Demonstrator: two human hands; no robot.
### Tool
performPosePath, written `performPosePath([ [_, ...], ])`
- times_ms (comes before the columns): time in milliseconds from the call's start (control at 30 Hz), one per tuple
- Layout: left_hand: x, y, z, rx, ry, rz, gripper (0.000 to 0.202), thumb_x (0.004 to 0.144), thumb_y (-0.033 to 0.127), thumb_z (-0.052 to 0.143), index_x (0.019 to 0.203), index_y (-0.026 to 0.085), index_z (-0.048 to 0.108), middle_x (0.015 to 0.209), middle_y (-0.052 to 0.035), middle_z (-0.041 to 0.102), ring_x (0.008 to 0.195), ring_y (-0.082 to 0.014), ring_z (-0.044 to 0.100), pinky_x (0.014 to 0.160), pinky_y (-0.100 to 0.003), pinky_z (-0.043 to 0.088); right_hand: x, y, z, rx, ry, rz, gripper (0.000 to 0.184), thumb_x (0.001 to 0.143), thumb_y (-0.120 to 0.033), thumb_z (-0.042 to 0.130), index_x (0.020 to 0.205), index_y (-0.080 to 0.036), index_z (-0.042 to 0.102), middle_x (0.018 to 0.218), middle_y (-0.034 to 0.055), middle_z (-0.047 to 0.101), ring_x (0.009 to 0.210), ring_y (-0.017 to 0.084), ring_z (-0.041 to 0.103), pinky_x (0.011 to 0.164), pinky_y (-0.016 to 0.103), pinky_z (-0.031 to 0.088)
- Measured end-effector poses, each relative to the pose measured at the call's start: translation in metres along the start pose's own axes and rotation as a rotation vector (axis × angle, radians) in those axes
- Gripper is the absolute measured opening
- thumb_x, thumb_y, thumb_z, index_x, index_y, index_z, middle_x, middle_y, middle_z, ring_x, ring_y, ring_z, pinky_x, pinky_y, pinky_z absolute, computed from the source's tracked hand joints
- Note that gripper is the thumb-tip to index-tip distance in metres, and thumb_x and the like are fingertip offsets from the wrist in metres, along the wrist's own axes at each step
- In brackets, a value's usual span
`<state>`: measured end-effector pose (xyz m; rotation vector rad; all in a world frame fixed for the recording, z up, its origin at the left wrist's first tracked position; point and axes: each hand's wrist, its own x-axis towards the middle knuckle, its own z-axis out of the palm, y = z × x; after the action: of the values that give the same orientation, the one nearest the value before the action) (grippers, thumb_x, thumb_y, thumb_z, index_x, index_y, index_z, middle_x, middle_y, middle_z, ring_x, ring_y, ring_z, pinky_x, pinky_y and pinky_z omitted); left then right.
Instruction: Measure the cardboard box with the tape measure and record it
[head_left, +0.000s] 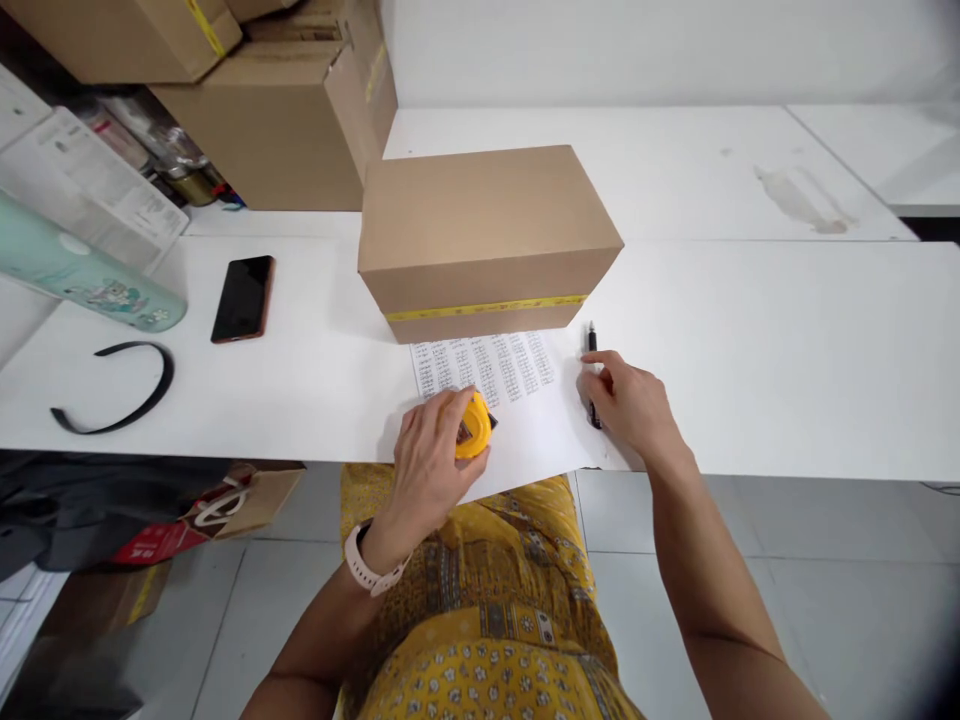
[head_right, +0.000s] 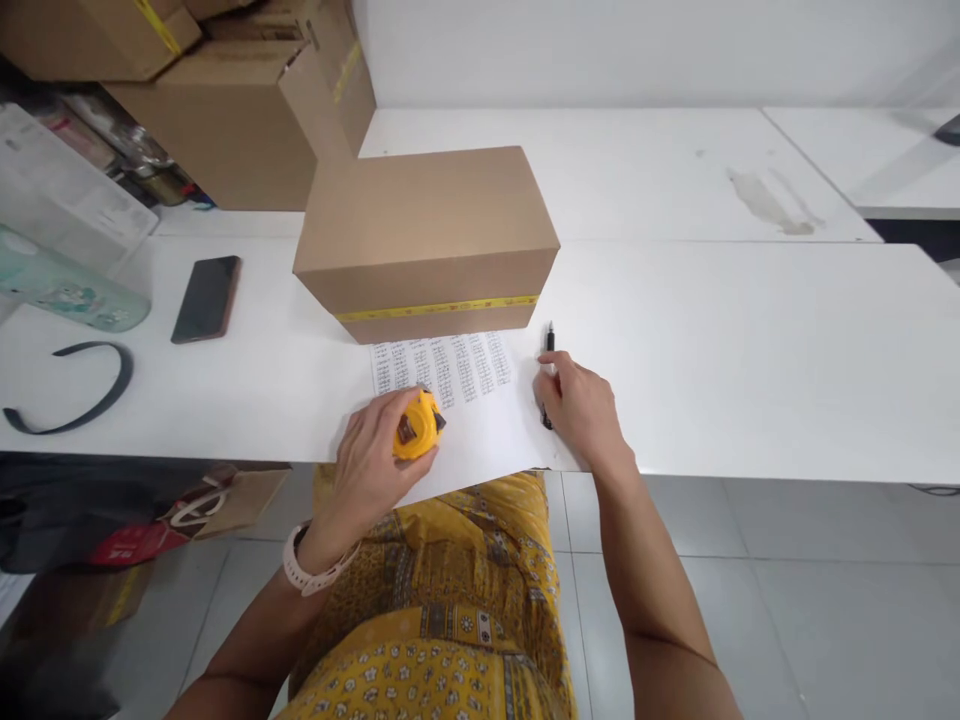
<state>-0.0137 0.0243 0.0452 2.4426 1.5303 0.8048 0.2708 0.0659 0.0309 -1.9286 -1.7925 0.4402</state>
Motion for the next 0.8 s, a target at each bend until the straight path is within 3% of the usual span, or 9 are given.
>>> performPosePath([
  [133,0.01,0.004,0.003,0.153,0.013,0.079,0.049,0.09,0.017,0.064,0.138,0.012,0.051,0.137,-0.0197,0.06,0.129,-0.0358,0.055,0.114,-0.06,0.041,-0.017,0.008,-0.017,0.51,0.053,0.013,0.033,0.1,-0.035,0.047,0.12,-0.022,0.069,0.095,0.0068,0.077,0.086,0.021,0.072,0.077,0.037,0.054],
  [233,0.011,0.027,0.012,0.106,-0.015,0.25,0.047,0.097,0.024,0.057,0.14,0.007,0.048,0.15,-0.0207,0.052,0.145,-0.0336,0.043,0.123,-0.055,0.033,-0.032,0.005,-0.03,0.718,0.08,-0.078,0.032,0.097,-0.036,0.06,0.127,-0.027,0.066,0.113,0.0068,0.076,0.103,0.022,0.071,0.09,0.041,0.056],
  [300,0.011,0.044,0.025,0.067,-0.12,0.354,0.055,0.098,0.033,0.058,0.143,0.004,0.046,0.155,-0.0205,0.047,0.151,-0.0323,0.036,0.126,-0.05,0.031,-0.037,-0.002,-0.031,0.73,0.183,-0.134,0.026,0.089,-0.035,0.074,0.113,-0.026,0.069,0.102,0.0047,0.076,0.094,0.021,0.071,0.085,0.037,0.056],
  [367,0.011,0.057,0.042,0.09,-0.23,0.384,0.07,0.095,0.042,0.063,0.147,0.0,0.042,0.16,-0.0233,0.039,0.154,-0.0347,0.029,0.127,-0.049,0.028,-0.038,-0.011,-0.026,0.76,0.343,-0.158,0.02,0.086,-0.04,0.077,0.087,-0.025,0.065,0.077,0.0006,0.068,0.071,0.016,0.064,0.069,0.032,0.053],
  [433,0.011,0.063,0.058,0.157,-0.298,0.375,0.083,0.092,0.046,0.068,0.151,-0.003,0.036,0.163,-0.0269,0.032,0.154,-0.0378,0.026,0.127,-0.049,0.028,-0.034,-0.018,-0.016,0.863,0.406,-0.127,0.036,0.091,-0.056,0.067,0.076,-0.024,0.058,0.061,-0.0023,0.056,0.055,0.013,0.053,0.057,0.03,0.047],
  [533,0.012,0.063,0.072,0.254,-0.316,0.378,0.081,0.093,0.04,0.067,0.153,-0.003,0.034,0.163,-0.0272,0.031,0.153,-0.0387,0.028,0.127,-0.05,0.028,-0.022,-0.023,-0.001,1.026,0.153,-0.017,0.056,0.093,-0.077,0.042,0.097,-0.026,0.064,0.067,0.0003,0.06,0.062,0.017,0.059,0.064,0.034,0.051],
  [600,0.012,0.06,0.074,0.298,-0.297,0.392,0.068,0.097,0.031,0.06,0.152,-0.002,0.037,0.162,-0.0255,0.034,0.152,-0.0366,0.032,0.126,-0.049,0.03,-0.013,-0.022,0.007,1.065,-0.047,0.045,0.056,0.091,-0.076,0.049,0.112,-0.026,0.066,0.08,0.0031,0.067,0.077,0.019,0.066,0.076,0.037,0.054],
  [700,0.009,0.056,0.073,0.322,-0.261,0.413,0.053,0.1,0.02,0.049,0.149,0.001,0.043,0.16,-0.0233,0.04,0.15,-0.0323,0.038,0.125,-0.047,0.033,-0.005,-0.022,0.015,1.02,-0.121,0.12,0.037,0.084,-0.059,0.074,0.092,-0.023,0.068,0.079,0.0011,0.065,0.074,0.015,0.061,0.073,0.032,0.052],
  [800,0.008,0.053,0.072,0.304,-0.245,0.414,0.051,0.1,0.019,0.048,0.148,0.002,0.045,0.158,-0.0221,0.043,0.149,-0.0319,0.04,0.125,-0.046,0.034,-0.002,-0.025,0.02,0.898,-0.067,0.118,0.039,0.085,-0.056,0.073,0.076,-0.021,0.061,0.065,-0.0029,0.054,0.059,0.011,0.047,0.058,0.027,0.043],
])
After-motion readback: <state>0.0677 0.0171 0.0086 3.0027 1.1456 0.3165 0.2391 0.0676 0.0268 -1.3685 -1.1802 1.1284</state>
